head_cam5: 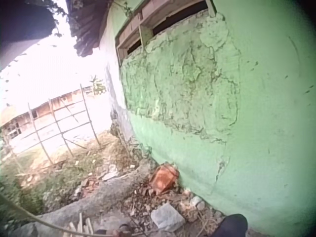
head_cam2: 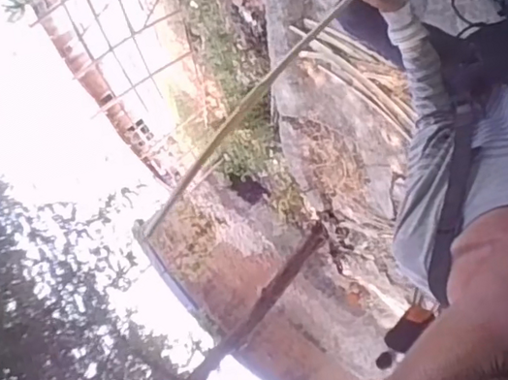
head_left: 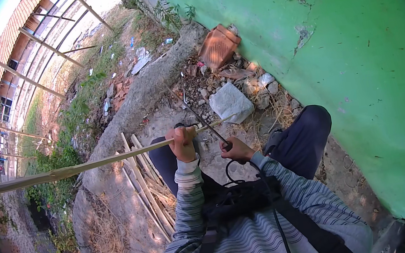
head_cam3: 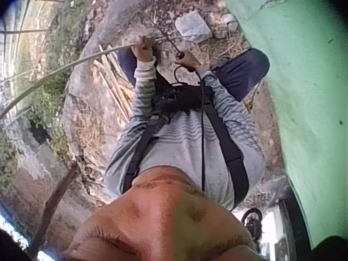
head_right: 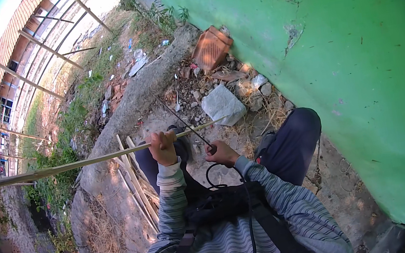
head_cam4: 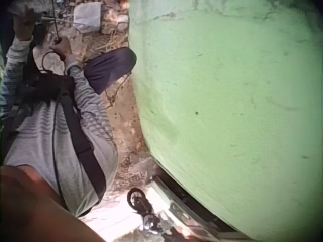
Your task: The person carves and splits bamboo strips along their length using a knife.
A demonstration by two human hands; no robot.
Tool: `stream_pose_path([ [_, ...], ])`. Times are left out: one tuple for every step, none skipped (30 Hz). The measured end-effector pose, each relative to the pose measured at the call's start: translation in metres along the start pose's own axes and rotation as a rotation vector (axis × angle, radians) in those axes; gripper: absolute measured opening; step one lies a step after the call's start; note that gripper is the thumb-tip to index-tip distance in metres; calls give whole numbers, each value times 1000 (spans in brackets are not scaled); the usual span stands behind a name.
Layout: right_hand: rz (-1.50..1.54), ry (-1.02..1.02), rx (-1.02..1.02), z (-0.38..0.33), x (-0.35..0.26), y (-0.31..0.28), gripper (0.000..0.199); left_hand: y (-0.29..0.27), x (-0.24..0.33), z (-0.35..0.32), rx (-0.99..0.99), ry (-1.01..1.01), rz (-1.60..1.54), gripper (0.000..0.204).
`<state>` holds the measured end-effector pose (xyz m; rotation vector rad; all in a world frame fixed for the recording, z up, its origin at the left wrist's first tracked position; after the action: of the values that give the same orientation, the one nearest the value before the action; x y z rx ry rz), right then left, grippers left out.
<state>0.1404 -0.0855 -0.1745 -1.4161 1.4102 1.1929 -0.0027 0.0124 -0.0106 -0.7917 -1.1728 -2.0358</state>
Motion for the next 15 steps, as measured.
stream_pose_path([
  [-18,11,-14,0,0,3,21,-4,2,1,-8,-7,-1,51],
  [-37,22,-28,1,-1,4,20,-7,2,1,-16,-15,-2,49],
  [-38,20,-28,2,-2,5,20,-8,1,2,-16,-13,-2,49],
  [-90,0,-21,0,-7,7,20,-15,2,0,82,-28,-50,50],
  [-142,-19,-12,-1,-12,10,20,-22,1,-2,180,-44,-98,50],
  [-140,-16,-15,-1,-16,13,20,-25,2,-3,184,-45,-96,50],
  [-165,-58,-16,1,-21,13,20,-23,4,0,150,-40,-71,51],
  [-190,-99,-17,1,-26,13,21,-21,6,1,117,-34,-45,51],
  [-190,-97,-21,0,-25,14,21,-21,5,0,121,-34,-44,51],
  [-189,-110,14,2,-19,12,21,-16,6,1,76,-31,-14,50],
  [-189,-124,57,4,-9,5,21,-10,3,4,26,-31,10,49],
  [-191,-126,65,4,1,0,21,-8,2,5,20,-32,4,49],
  [-188,-79,83,5,18,-5,22,-9,-1,5,44,-36,-10,50],
  [-183,-30,97,6,23,-6,23,-11,-1,5,71,-40,-21,50],
  [-185,-33,100,7,25,-7,23,-11,-1,5,68,-38,-23,50],
])
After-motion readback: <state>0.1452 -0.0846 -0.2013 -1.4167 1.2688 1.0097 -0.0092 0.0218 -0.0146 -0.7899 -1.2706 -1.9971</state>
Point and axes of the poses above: each hand's wrist, its own z-axis towards the middle knuckle, its own y-axis out of the palm, x = y × z, the point moved 5 cm from there along z, towards the middle knuckle, and after that the axes turned 2 degrees about y, right-handed, at the moved point
